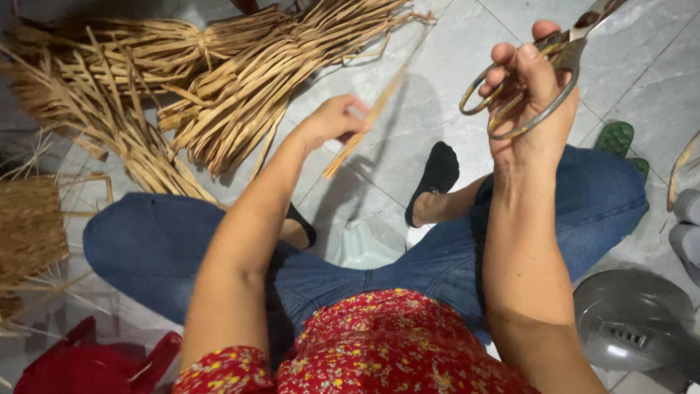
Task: The person sits on the floor and uses shears to cut long, thin dried sticks into shorter pieces. They handle the sticks one by one, cutting them and dropping the pieces onto a pile on the floor.
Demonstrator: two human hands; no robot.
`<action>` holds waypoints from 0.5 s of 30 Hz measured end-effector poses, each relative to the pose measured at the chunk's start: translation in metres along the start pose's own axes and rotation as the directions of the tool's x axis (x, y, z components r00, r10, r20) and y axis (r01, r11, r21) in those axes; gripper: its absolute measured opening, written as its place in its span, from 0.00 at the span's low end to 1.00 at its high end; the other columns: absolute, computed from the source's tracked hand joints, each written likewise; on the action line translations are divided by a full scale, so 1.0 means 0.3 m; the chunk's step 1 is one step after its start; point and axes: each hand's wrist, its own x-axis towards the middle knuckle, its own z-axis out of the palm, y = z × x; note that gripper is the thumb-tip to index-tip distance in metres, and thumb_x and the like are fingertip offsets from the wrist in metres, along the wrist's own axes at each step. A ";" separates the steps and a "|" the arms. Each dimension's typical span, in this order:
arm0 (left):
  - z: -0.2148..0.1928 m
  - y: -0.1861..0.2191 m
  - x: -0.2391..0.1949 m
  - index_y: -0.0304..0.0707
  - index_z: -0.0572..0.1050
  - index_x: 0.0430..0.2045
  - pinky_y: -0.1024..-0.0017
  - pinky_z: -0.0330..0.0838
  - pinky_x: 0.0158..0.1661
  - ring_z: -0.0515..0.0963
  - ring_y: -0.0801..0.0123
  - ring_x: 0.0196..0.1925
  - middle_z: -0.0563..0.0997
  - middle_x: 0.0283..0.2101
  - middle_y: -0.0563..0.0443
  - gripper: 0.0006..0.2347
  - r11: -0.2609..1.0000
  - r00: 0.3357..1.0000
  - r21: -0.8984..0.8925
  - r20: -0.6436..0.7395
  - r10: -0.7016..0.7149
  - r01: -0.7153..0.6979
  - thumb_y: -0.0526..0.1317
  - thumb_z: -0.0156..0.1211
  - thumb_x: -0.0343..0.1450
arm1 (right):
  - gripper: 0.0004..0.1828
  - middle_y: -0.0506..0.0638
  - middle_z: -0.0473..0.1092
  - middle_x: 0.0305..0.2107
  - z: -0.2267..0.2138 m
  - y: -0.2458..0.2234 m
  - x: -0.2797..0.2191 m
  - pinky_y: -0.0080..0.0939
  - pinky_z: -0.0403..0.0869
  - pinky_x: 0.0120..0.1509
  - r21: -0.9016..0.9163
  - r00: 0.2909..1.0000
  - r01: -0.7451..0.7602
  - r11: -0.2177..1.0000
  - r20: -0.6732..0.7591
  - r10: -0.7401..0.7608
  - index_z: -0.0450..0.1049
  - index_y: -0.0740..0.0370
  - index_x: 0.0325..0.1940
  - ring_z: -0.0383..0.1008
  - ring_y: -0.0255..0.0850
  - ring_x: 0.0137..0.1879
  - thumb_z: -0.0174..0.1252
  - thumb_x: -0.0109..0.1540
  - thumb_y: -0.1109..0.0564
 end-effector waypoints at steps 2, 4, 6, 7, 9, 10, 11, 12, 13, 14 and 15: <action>0.043 0.171 -0.070 0.39 0.75 0.54 0.75 0.71 0.25 0.78 0.75 0.26 0.82 0.31 0.52 0.21 0.998 0.993 -0.049 0.105 0.053 -0.048 0.38 0.71 0.66 | 0.21 0.65 0.75 0.44 -0.015 -0.006 0.001 0.43 0.78 0.41 0.016 1.000 0.012 1.000 0.016 -0.012 0.62 0.66 0.67 0.77 0.46 0.36 0.60 0.72 0.64; 0.051 0.317 -0.167 0.38 0.76 0.57 0.79 0.70 0.28 0.77 0.79 0.29 0.83 0.35 0.52 0.21 0.987 0.983 -0.046 0.097 0.158 -0.154 0.38 0.70 0.69 | 0.22 0.65 0.75 0.43 -0.023 -0.010 -0.007 0.43 0.78 0.41 0.028 1.000 0.006 1.000 0.021 -0.006 0.62 0.66 0.67 0.77 0.45 0.36 0.60 0.72 0.64; 0.039 0.440 -0.272 0.36 0.75 0.60 0.82 0.70 0.32 0.77 0.82 0.33 0.84 0.39 0.54 0.21 0.968 0.972 -0.116 0.044 0.229 -0.223 0.38 0.70 0.71 | 0.22 0.65 0.74 0.42 -0.015 -0.014 -0.012 0.42 0.78 0.41 0.031 0.999 0.005 0.999 0.053 -0.007 0.61 0.66 0.67 0.77 0.45 0.36 0.60 0.72 0.65; 0.037 0.483 -0.323 0.35 0.74 0.60 0.82 0.70 0.32 0.77 0.82 0.32 0.84 0.39 0.54 0.22 0.954 0.972 -0.199 0.024 0.236 -0.226 0.38 0.70 0.71 | 0.22 0.65 0.74 0.42 -0.008 -0.014 -0.022 0.42 0.78 0.41 0.024 0.997 0.008 1.000 0.078 -0.010 0.61 0.66 0.68 0.77 0.46 0.37 0.61 0.73 0.65; 0.036 0.536 -0.403 0.33 0.73 0.60 0.82 0.71 0.32 0.78 0.82 0.32 0.84 0.39 0.53 0.23 0.915 0.965 -0.316 -0.013 0.261 -0.251 0.38 0.69 0.70 | 0.22 0.65 0.74 0.41 0.016 -0.008 -0.044 0.42 0.78 0.41 -0.023 0.995 0.007 1.000 0.104 -0.005 0.61 0.67 0.68 0.77 0.45 0.37 0.61 0.73 0.64; 0.031 0.548 -0.433 0.31 0.73 0.60 0.82 0.70 0.31 0.78 0.82 0.32 0.84 0.39 0.53 0.23 0.896 0.960 -0.350 -0.031 0.279 -0.272 0.38 0.69 0.71 | 0.23 0.65 0.74 0.42 0.031 0.002 -0.057 0.41 0.78 0.40 -0.061 0.995 0.005 0.998 0.104 0.002 0.61 0.67 0.68 0.78 0.45 0.36 0.62 0.72 0.64; 0.028 0.555 -0.451 0.30 0.72 0.60 0.82 0.70 0.31 0.77 0.82 0.32 0.84 0.39 0.53 0.23 0.876 0.954 -0.385 -0.044 0.297 -0.290 0.38 0.68 0.71 | 0.24 0.65 0.75 0.42 0.045 0.008 -0.070 0.41 0.78 0.40 -0.102 0.995 0.003 0.995 0.100 0.007 0.62 0.67 0.68 0.78 0.45 0.36 0.63 0.71 0.64; 0.025 0.556 -0.461 0.29 0.72 0.60 0.82 0.72 0.33 0.79 0.81 0.34 0.84 0.40 0.52 0.23 0.853 0.951 -0.428 -0.060 0.302 -0.298 0.37 0.68 0.71 | 0.24 0.64 0.75 0.41 0.060 0.013 -0.079 0.40 0.78 0.39 -0.140 0.994 -0.012 0.990 0.102 0.026 0.62 0.66 0.67 0.78 0.44 0.36 0.63 0.70 0.63; 0.022 0.551 -0.459 0.28 0.72 0.60 0.81 0.73 0.36 0.80 0.80 0.36 0.84 0.41 0.52 0.22 0.828 0.949 -0.471 -0.072 0.307 -0.304 0.36 0.68 0.71 | 0.24 0.63 0.75 0.39 0.075 0.019 -0.089 0.39 0.77 0.39 -0.180 0.994 -0.024 0.983 0.100 0.043 0.62 0.65 0.66 0.78 0.43 0.35 0.64 0.69 0.62; 0.016 0.543 -0.453 0.27 0.72 0.61 0.80 0.74 0.38 0.81 0.80 0.38 0.83 0.42 0.52 0.22 0.801 0.946 -0.513 -0.083 0.312 -0.309 0.36 0.68 0.72 | 0.25 0.62 0.75 0.38 0.089 0.026 -0.098 0.38 0.77 0.38 -0.219 0.994 -0.036 0.975 0.097 0.059 0.62 0.65 0.65 0.77 0.42 0.35 0.64 0.68 0.61; 0.017 0.535 -0.438 0.26 0.72 0.60 0.80 0.74 0.38 0.80 0.80 0.38 0.83 0.42 0.52 0.22 0.779 0.935 -0.528 -0.097 0.341 -0.339 0.36 0.68 0.72 | 0.24 0.61 0.75 0.38 0.101 0.028 -0.106 0.36 0.76 0.38 -0.254 0.992 -0.033 0.967 0.109 0.063 0.63 0.65 0.65 0.78 0.41 0.35 0.64 0.69 0.59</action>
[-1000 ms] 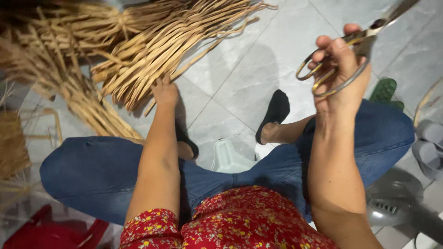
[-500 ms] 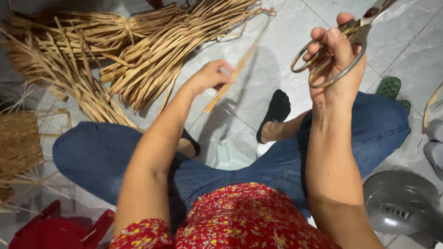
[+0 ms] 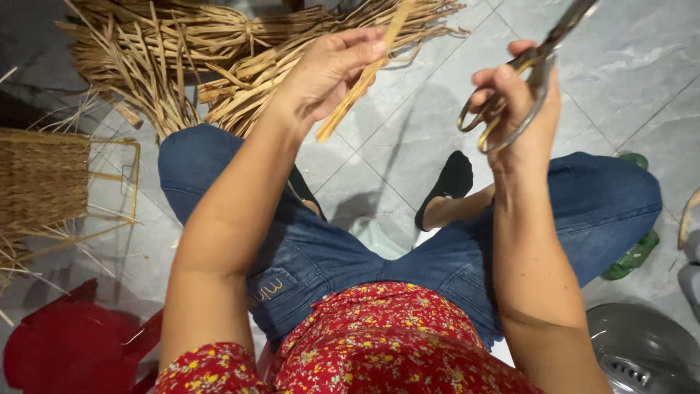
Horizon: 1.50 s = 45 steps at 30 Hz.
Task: The person sits on the floor and uses shears to cut long, thin dried sticks into shorter pieces. They handle the sticks one by one, cutting them and dropping the pieces onto a pile on the floor.
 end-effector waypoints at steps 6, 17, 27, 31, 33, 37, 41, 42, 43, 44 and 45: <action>-0.043 -0.068 0.061 0.31 0.75 0.57 0.78 0.74 0.32 0.78 0.79 0.32 0.82 0.37 0.55 0.20 1.000 0.995 -0.019 -0.104 0.008 -0.010 0.37 0.68 0.71 | 0.23 0.58 0.76 0.37 0.076 0.029 -0.041 0.31 0.74 0.39 -0.125 0.988 -0.067 0.990 0.131 0.083 0.63 0.63 0.64 0.78 0.37 0.36 0.60 0.70 0.52; -0.020 -0.202 0.099 0.34 0.72 0.58 0.78 0.73 0.25 0.75 0.77 0.24 0.77 0.28 0.57 0.20 0.944 0.963 0.271 -0.141 0.231 -0.187 0.35 0.65 0.71 | 0.25 0.56 0.78 0.44 0.173 0.189 -0.097 0.36 0.78 0.46 -0.171 0.954 -0.155 0.973 0.231 0.193 0.62 0.61 0.59 0.80 0.37 0.46 0.66 0.62 0.62; -0.058 -0.216 0.172 0.33 0.74 0.56 0.77 0.79 0.39 0.81 0.75 0.35 0.82 0.38 0.53 0.13 0.906 0.904 0.312 -0.227 0.363 -0.286 0.34 0.58 0.76 | 0.28 0.47 0.70 0.34 0.114 0.520 -0.125 0.35 0.75 0.40 -0.384 0.922 -0.232 0.894 0.206 0.328 0.65 0.57 0.57 0.74 0.33 0.37 0.69 0.56 0.66; -0.084 -0.121 0.135 0.37 0.74 0.56 0.77 0.79 0.37 0.80 0.76 0.34 0.81 0.37 0.53 0.13 0.891 0.881 0.326 -0.247 0.402 -0.315 0.36 0.52 0.78 | 0.26 0.46 0.74 0.34 0.091 0.612 -0.153 0.33 0.76 0.43 -0.452 0.888 -0.229 0.862 0.266 0.375 0.68 0.58 0.55 0.75 0.32 0.39 0.69 0.56 0.64; -0.086 -0.081 0.107 0.38 0.75 0.55 0.77 0.80 0.37 0.81 0.77 0.34 0.81 0.37 0.53 0.12 0.860 0.876 0.431 -0.258 0.407 -0.273 0.36 0.52 0.78 | 0.24 0.46 0.76 0.35 0.084 0.605 -0.131 0.33 0.75 0.44 -0.509 0.917 -0.160 0.846 0.240 0.318 0.70 0.58 0.53 0.75 0.31 0.40 0.71 0.56 0.62; -0.077 -0.027 0.025 0.36 0.77 0.53 0.77 0.81 0.43 0.83 0.75 0.39 0.83 0.39 0.52 0.11 0.687 0.869 0.679 -0.147 0.473 -0.259 0.36 0.54 0.78 | 0.22 0.45 0.73 0.37 0.033 0.456 -0.007 0.33 0.71 0.46 -0.611 0.992 -0.003 0.792 0.099 0.081 0.71 0.58 0.55 0.70 0.33 0.41 0.72 0.60 0.59; -0.084 0.008 -0.085 0.32 0.78 0.50 0.71 0.76 0.44 0.83 0.66 0.41 0.84 0.43 0.45 0.10 0.314 0.835 0.920 0.027 0.550 -0.236 0.35 0.59 0.76 | 0.24 0.46 0.73 0.38 -0.035 0.221 0.081 0.31 0.72 0.47 -0.484 0.995 0.099 0.869 0.026 -0.099 0.70 0.60 0.56 0.71 0.31 0.43 0.72 0.60 0.56; -0.086 0.016 -0.105 0.33 0.78 0.50 0.70 0.75 0.44 0.83 0.65 0.41 0.84 0.43 0.44 0.10 0.302 0.842 0.925 0.034 0.538 -0.231 0.35 0.60 0.75 | 0.24 0.46 0.73 0.38 -0.048 0.171 0.085 0.31 0.72 0.49 -0.497 0.993 0.110 0.861 0.028 -0.110 0.70 0.60 0.57 0.72 0.31 0.43 0.72 0.61 0.56; -0.087 0.022 -0.122 0.33 0.78 0.50 0.69 0.75 0.44 0.83 0.64 0.42 0.84 0.44 0.43 0.10 0.291 0.850 0.930 0.042 0.525 -0.225 0.35 0.60 0.75 | 0.24 0.46 0.74 0.39 -0.058 0.125 0.087 0.30 0.72 0.50 -0.510 0.992 0.121 0.852 0.031 -0.122 0.70 0.60 0.57 0.72 0.31 0.44 0.72 0.62 0.55; -0.086 0.027 -0.133 0.33 0.78 0.50 0.69 0.74 0.44 0.83 0.62 0.42 0.84 0.45 0.42 0.11 0.278 0.856 0.935 0.050 0.514 -0.221 0.35 0.61 0.74 | 0.24 0.46 0.74 0.40 -0.061 0.092 0.089 0.30 0.73 0.51 -0.523 0.990 0.134 0.842 0.036 -0.135 0.70 0.59 0.58 0.73 0.30 0.45 0.71 0.62 0.55; -0.083 0.029 -0.147 0.34 0.79 0.49 0.69 0.74 0.42 0.82 0.63 0.40 0.84 0.44 0.42 0.11 0.283 0.867 0.942 0.017 0.497 -0.181 0.35 0.62 0.74 | 0.24 0.46 0.74 0.40 -0.059 0.070 0.087 0.29 0.73 0.51 -0.527 0.992 0.119 0.841 0.034 -0.119 0.70 0.59 0.58 0.73 0.30 0.45 0.72 0.62 0.54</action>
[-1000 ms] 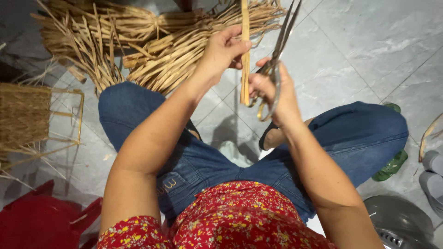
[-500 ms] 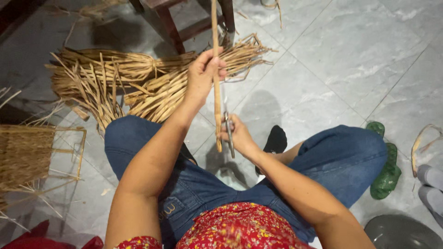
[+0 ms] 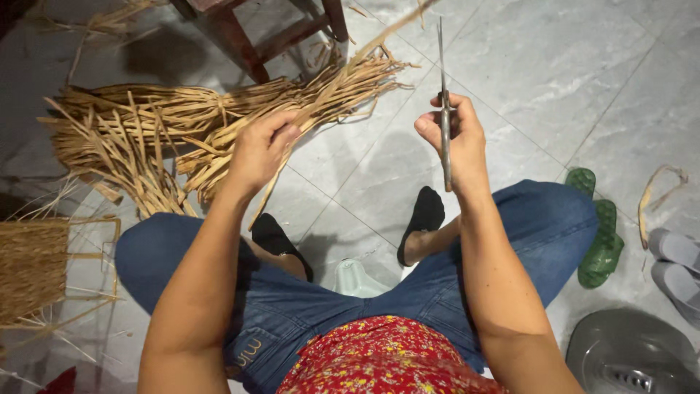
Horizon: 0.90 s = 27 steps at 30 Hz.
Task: The person sits on the floor and uses shears to cut long, thin dried sticks into shorter pieces. They handle the sticks one by one, cutting them and dropping the pieces onto a pile on the floor.
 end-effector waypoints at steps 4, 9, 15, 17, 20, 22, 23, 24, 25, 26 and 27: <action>-0.016 0.021 -0.021 0.37 0.79 0.48 0.70 0.73 0.38 0.81 0.63 0.34 0.84 0.42 0.42 0.10 0.988 0.990 0.062 0.020 -0.140 0.139 0.36 0.63 0.73 | 0.24 0.44 0.74 0.37 -0.012 -0.046 0.010 0.28 0.72 0.46 -0.040 0.998 -0.054 0.998 0.020 0.055 0.72 0.59 0.57 0.72 0.28 0.42 0.72 0.61 0.53; -0.032 0.043 -0.033 0.38 0.80 0.47 0.69 0.73 0.37 0.80 0.64 0.33 0.83 0.40 0.46 0.09 0.993 0.992 0.053 0.064 -0.107 0.104 0.35 0.61 0.74 | 0.22 0.41 0.72 0.32 -0.010 -0.060 0.015 0.27 0.67 0.37 -0.094 0.996 -0.084 0.992 0.013 0.086 0.73 0.58 0.55 0.69 0.27 0.35 0.72 0.61 0.51; -0.042 0.067 -0.034 0.42 0.80 0.47 0.66 0.72 0.36 0.78 0.60 0.31 0.82 0.39 0.46 0.09 0.990 0.992 0.104 0.067 -0.106 0.098 0.36 0.62 0.74 | 0.19 0.38 0.67 0.27 -0.010 -0.055 0.008 0.26 0.63 0.35 -0.134 0.999 -0.026 0.991 0.024 0.029 0.75 0.58 0.51 0.63 0.25 0.32 0.74 0.61 0.52; -0.043 0.071 -0.035 0.42 0.81 0.47 0.66 0.71 0.36 0.78 0.59 0.30 0.81 0.37 0.46 0.09 0.987 0.990 0.120 0.077 -0.116 0.106 0.36 0.62 0.74 | 0.19 0.38 0.66 0.25 -0.010 -0.053 0.008 0.27 0.60 0.33 -0.128 0.998 -0.049 0.990 0.020 0.052 0.76 0.58 0.49 0.61 0.25 0.31 0.75 0.59 0.53; -0.044 0.071 -0.035 0.43 0.81 0.47 0.65 0.71 0.36 0.78 0.59 0.30 0.81 0.36 0.45 0.09 0.982 0.989 0.145 0.075 -0.131 0.119 0.35 0.61 0.74 | 0.18 0.36 0.65 0.24 -0.006 -0.055 0.012 0.26 0.58 0.32 -0.103 0.999 -0.024 0.994 0.026 0.027 0.76 0.59 0.47 0.59 0.24 0.30 0.76 0.60 0.53; -0.045 0.068 -0.031 0.43 0.80 0.47 0.66 0.71 0.36 0.79 0.60 0.31 0.82 0.37 0.46 0.09 0.987 0.991 0.127 0.074 -0.113 0.103 0.35 0.60 0.74 | 0.18 0.37 0.65 0.23 -0.004 -0.059 0.011 0.27 0.56 0.29 -0.099 0.999 -0.033 0.995 0.018 0.035 0.76 0.59 0.47 0.58 0.24 0.27 0.76 0.59 0.53; -0.045 0.066 -0.030 0.44 0.80 0.47 0.66 0.72 0.36 0.79 0.60 0.31 0.83 0.38 0.47 0.10 0.988 0.992 0.117 0.074 -0.105 0.096 0.35 0.60 0.74 | 0.18 0.37 0.64 0.22 -0.003 -0.061 0.009 0.27 0.55 0.28 -0.097 0.999 -0.038 0.995 0.014 0.040 0.77 0.59 0.47 0.58 0.24 0.26 0.76 0.59 0.53; -0.044 0.063 -0.030 0.43 0.80 0.47 0.66 0.72 0.36 0.79 0.60 0.31 0.83 0.38 0.47 0.10 0.989 0.992 0.117 0.075 -0.103 0.094 0.35 0.60 0.74 | 0.18 0.38 0.64 0.20 -0.003 -0.063 0.008 0.28 0.53 0.25 -0.073 0.996 -0.088 0.993 0.004 0.088 0.76 0.59 0.46 0.57 0.25 0.24 0.75 0.58 0.53; -0.044 0.059 -0.032 0.43 0.80 0.48 0.66 0.72 0.37 0.80 0.60 0.32 0.83 0.38 0.46 0.10 0.989 0.992 0.118 0.076 -0.102 0.093 0.35 0.60 0.74 | 0.17 0.39 0.63 0.18 -0.004 -0.065 0.007 0.29 0.52 0.23 -0.047 0.991 -0.137 0.989 -0.003 0.137 0.76 0.58 0.46 0.57 0.25 0.21 0.75 0.58 0.53; -0.043 0.053 -0.033 0.43 0.80 0.48 0.66 0.72 0.37 0.80 0.59 0.32 0.82 0.38 0.46 0.10 0.989 0.992 0.118 0.076 -0.101 0.091 0.35 0.60 0.74 | 0.17 0.40 0.63 0.16 -0.004 -0.066 0.006 0.30 0.51 0.20 -0.021 0.983 -0.185 0.982 -0.009 0.185 0.76 0.58 0.45 0.57 0.26 0.18 0.75 0.57 0.53; -0.042 0.045 -0.037 0.43 0.80 0.47 0.65 0.73 0.37 0.80 0.59 0.32 0.82 0.38 0.45 0.09 0.987 0.991 0.117 0.073 -0.115 0.106 0.35 0.61 0.74 | 0.16 0.40 0.64 0.17 -0.003 -0.067 0.005 0.29 0.52 0.20 -0.002 0.986 -0.165 0.986 -0.018 0.165 0.76 0.58 0.45 0.58 0.26 0.18 0.74 0.58 0.54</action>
